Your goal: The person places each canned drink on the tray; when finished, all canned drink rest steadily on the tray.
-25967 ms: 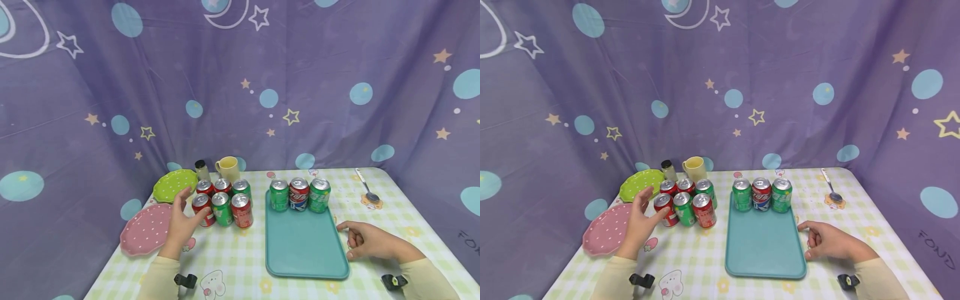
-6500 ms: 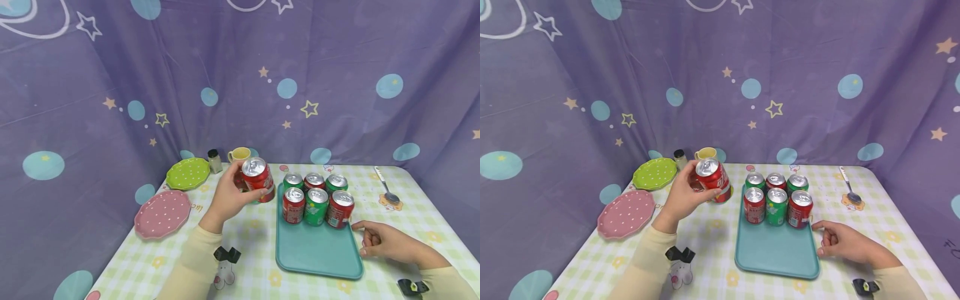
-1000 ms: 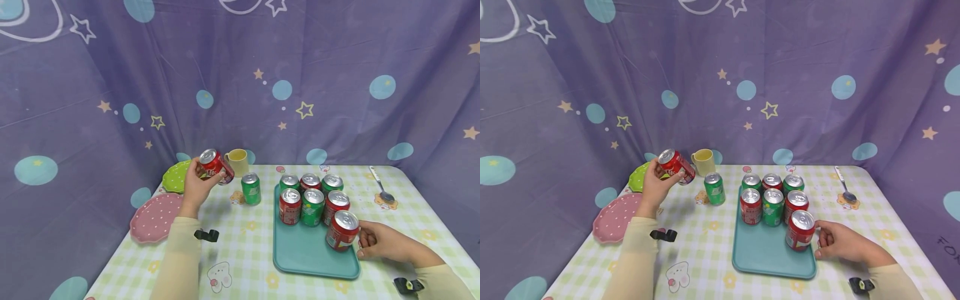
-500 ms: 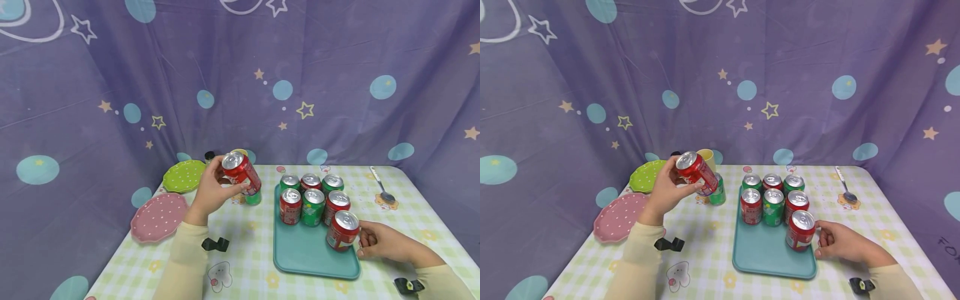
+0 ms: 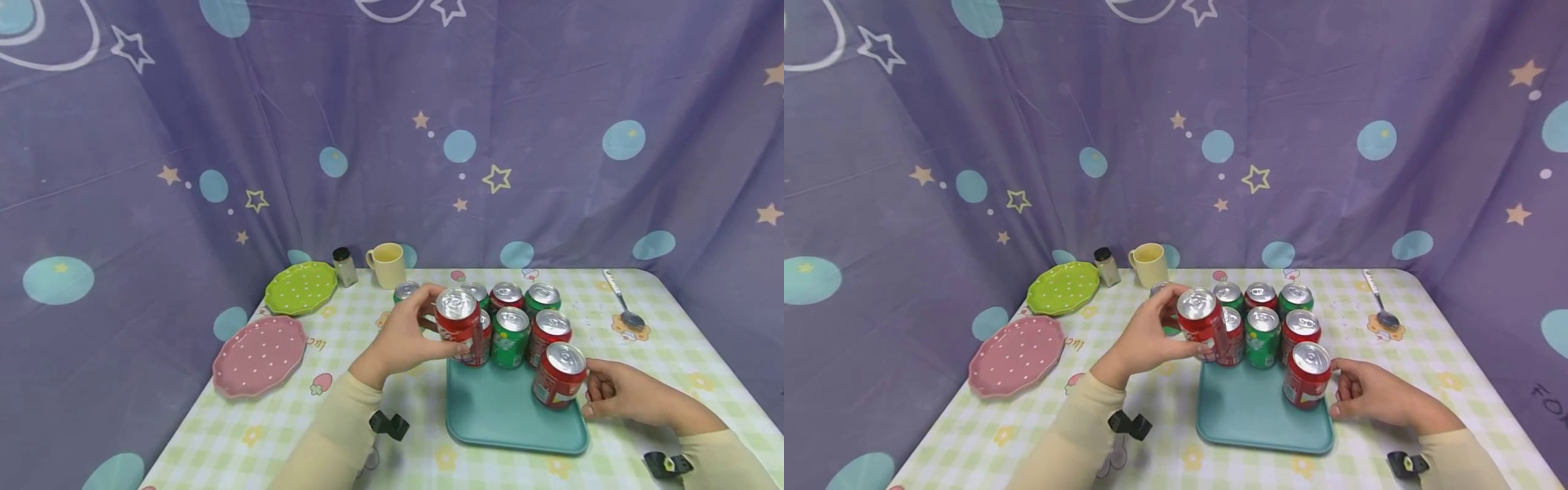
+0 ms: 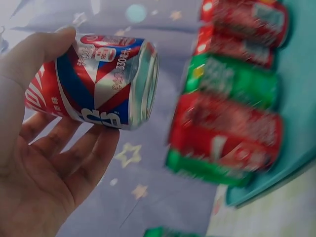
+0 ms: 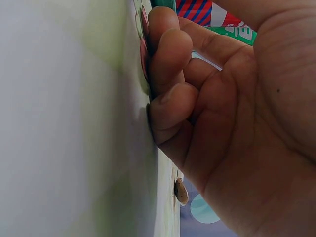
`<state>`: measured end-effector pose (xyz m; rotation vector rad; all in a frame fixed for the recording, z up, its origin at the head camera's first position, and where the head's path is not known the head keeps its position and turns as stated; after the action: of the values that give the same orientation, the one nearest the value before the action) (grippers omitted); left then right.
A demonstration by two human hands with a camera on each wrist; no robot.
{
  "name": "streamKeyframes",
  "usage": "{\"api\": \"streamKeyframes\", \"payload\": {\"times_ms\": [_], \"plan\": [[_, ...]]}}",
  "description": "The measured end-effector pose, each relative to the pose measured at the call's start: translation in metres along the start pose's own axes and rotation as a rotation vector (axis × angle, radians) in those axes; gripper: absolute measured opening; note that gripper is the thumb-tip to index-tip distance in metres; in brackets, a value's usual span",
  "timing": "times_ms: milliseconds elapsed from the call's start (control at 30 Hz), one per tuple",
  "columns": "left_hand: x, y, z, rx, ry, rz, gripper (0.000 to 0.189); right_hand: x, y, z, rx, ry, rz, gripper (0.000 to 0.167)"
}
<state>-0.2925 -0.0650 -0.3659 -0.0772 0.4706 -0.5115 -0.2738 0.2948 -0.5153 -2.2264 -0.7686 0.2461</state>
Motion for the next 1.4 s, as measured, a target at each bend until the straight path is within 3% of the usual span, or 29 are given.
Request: {"api": "streamKeyframes", "payload": {"times_ms": [200,300,433,533,700,1100,1400], "plan": [[0.000,0.036,-0.019,-0.042,-0.055,-0.047,0.070,0.000,-0.001,-0.002,0.013,0.000,0.009,0.038],[0.002,0.052,-0.029,-0.018,-0.083,-0.065,0.070,0.000,-0.001,-0.002,0.017,0.001,0.011,0.038],[0.004,0.070,-0.041,0.029,-0.087,-0.072,0.068,0.000,-0.001,-0.002,0.016,0.005,0.010,0.037],[0.005,0.079,-0.049,-0.002,-0.063,-0.045,0.069,0.000,-0.001,-0.002,0.018,0.016,0.010,0.037],[0.009,0.090,-0.059,-0.044,-0.054,0.003,0.069,0.000,-0.001,-0.003,0.024,0.028,0.009,0.038],[0.017,0.104,-0.080,-0.081,-0.171,0.054,0.072,0.001,-0.003,-0.007,0.028,0.021,0.004,0.035],[0.018,0.107,-0.090,-0.127,-0.160,0.076,0.075,0.001,-0.002,-0.004,0.034,0.029,0.007,0.033]]}}
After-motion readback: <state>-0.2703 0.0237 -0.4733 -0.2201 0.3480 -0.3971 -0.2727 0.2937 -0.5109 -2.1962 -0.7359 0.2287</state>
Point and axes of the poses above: each hand's wrist, its own x-axis away from the middle knuckle, its own y-axis out of the palm, z = x × y, the point moved 6 cm from there along -x, towards the middle knuckle, and after that the axes turned 15 degrees about x, right-handed, at the moved point
